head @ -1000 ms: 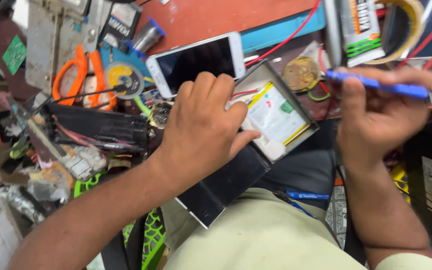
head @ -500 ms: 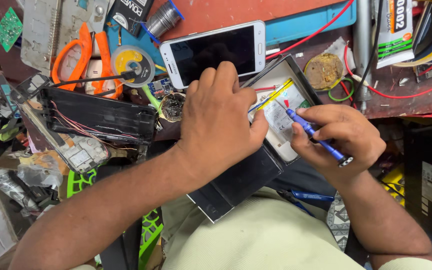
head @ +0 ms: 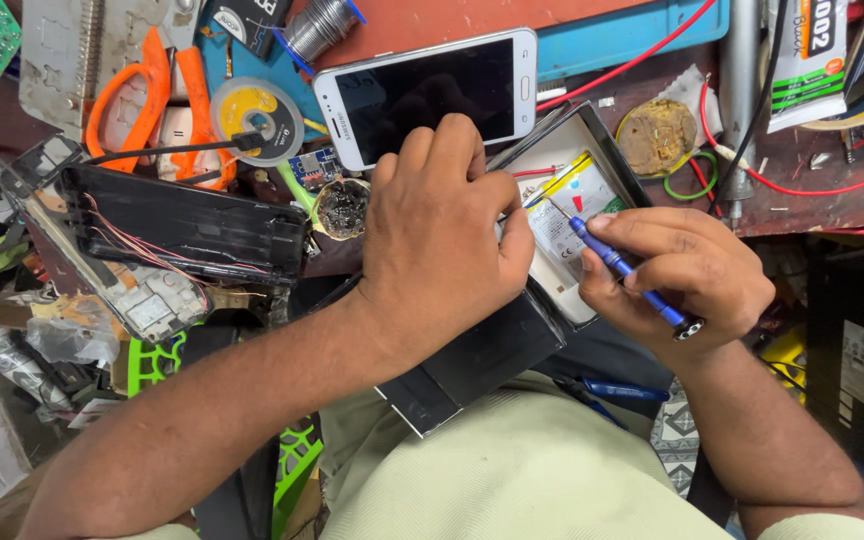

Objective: The person opens a small black box containing a battery and circuit board, then uses a soldering iron to attach red and blue wires to the battery terminals. They close the box and briefly handle a white smartphone and a small blue circuit board.

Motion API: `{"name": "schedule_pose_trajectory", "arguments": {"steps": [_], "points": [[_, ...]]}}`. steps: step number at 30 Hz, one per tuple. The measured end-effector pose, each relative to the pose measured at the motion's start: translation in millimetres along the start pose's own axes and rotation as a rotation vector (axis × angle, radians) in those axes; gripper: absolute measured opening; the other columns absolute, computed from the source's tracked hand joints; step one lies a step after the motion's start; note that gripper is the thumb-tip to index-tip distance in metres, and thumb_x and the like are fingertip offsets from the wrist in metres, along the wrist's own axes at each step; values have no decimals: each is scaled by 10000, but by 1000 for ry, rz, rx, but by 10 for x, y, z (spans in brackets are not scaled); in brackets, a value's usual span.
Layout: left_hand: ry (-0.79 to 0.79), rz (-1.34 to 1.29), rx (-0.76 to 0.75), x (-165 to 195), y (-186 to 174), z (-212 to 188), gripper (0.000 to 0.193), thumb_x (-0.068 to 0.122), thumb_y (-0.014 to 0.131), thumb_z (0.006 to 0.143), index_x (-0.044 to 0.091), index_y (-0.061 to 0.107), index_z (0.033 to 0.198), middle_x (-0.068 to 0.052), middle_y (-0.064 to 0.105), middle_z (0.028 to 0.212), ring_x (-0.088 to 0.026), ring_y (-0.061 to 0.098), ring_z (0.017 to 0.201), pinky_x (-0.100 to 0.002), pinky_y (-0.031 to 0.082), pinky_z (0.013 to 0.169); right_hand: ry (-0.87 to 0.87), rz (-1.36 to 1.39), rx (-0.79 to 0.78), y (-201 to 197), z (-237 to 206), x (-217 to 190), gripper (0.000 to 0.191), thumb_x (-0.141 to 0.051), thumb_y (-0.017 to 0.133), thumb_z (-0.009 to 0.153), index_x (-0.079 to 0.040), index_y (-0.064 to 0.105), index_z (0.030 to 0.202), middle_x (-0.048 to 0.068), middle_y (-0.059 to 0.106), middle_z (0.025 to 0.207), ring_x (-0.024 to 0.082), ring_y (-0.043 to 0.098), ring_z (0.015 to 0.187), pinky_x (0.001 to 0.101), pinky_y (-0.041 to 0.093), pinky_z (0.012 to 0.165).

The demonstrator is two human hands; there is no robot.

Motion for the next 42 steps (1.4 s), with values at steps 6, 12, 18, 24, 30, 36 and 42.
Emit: {"name": "schedule_pose_trajectory", "arguments": {"steps": [6, 12, 18, 24, 30, 36, 42], "points": [[4, 7, 1, -11, 16, 1, 122, 168, 757, 823, 74, 689, 783, -84, 509, 979, -269, 513, 927, -435, 371, 763, -5, 1, -17, 14, 50, -8, 382, 82, 842, 761, -69, 494, 803, 165, 732, 943, 303, 735, 819, 364, 599, 709], [7, -3, 1, -20, 12, -15, 123, 169, 760, 823, 76, 688, 785, -83, 506, 984, -269, 512, 930, -433, 366, 758, -3, -3, -23, 24, 42, -6, 370, 115, 817, 752, -77, 505, 807, 162, 738, 968, 299, 735, 843, 363, 593, 713], [-3, -7, 3, -34, 13, -24, 125, 172, 765, 823, 78, 690, 787, -78, 504, 989, -263, 511, 937, -432, 365, 766, -8, 3, -9, 26, 12, 0, 408, 101, 821, 775, -76, 459, 839, 182, 731, 973, 313, 735, 849, 375, 603, 744], [0, -15, -6, -48, 26, -15, 120, 180, 776, 792, 91, 698, 769, -70, 508, 999, -264, 505, 962, -435, 360, 774, 5, -6, -29, 44, 11, -11, 407, 87, 834, 797, -73, 465, 859, 190, 734, 986, 319, 740, 856, 379, 604, 758], [11, 13, -21, -24, 58, -9, 110, 169, 773, 793, 81, 708, 779, -62, 509, 1009, -259, 497, 986, -442, 345, 795, 8, -39, -46, 73, -3, -29, 430, 79, 843, 816, -68, 446, 892, 193, 732, 995, 326, 740, 862, 385, 597, 764], [18, 10, -24, -15, 54, 4, 105, 165, 772, 776, 85, 704, 765, -62, 508, 1012, -256, 496, 989, -448, 339, 795, -18, -19, -20, 70, 7, -46, 483, 77, 841, 816, -65, 397, 945, 205, 728, 1012, 335, 742, 872, 401, 607, 783], [51, 40, -14, 24, 41, -3, 135, 171, 781, 759, 69, 694, 765, -77, 504, 1033, -264, 495, 999, -451, 342, 797, -7, -35, -52, 117, 34, -59, 460, 82, 842, 811, -67, 418, 909, 193, 733, 1007, 342, 737, 864, 391, 598, 768]]}}
Point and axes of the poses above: each hand's wrist, its own z-axis towards the middle knuckle, its own y-axis out of the palm, x = y × z, the point moved 9 cm from there along z, towards the middle knuckle
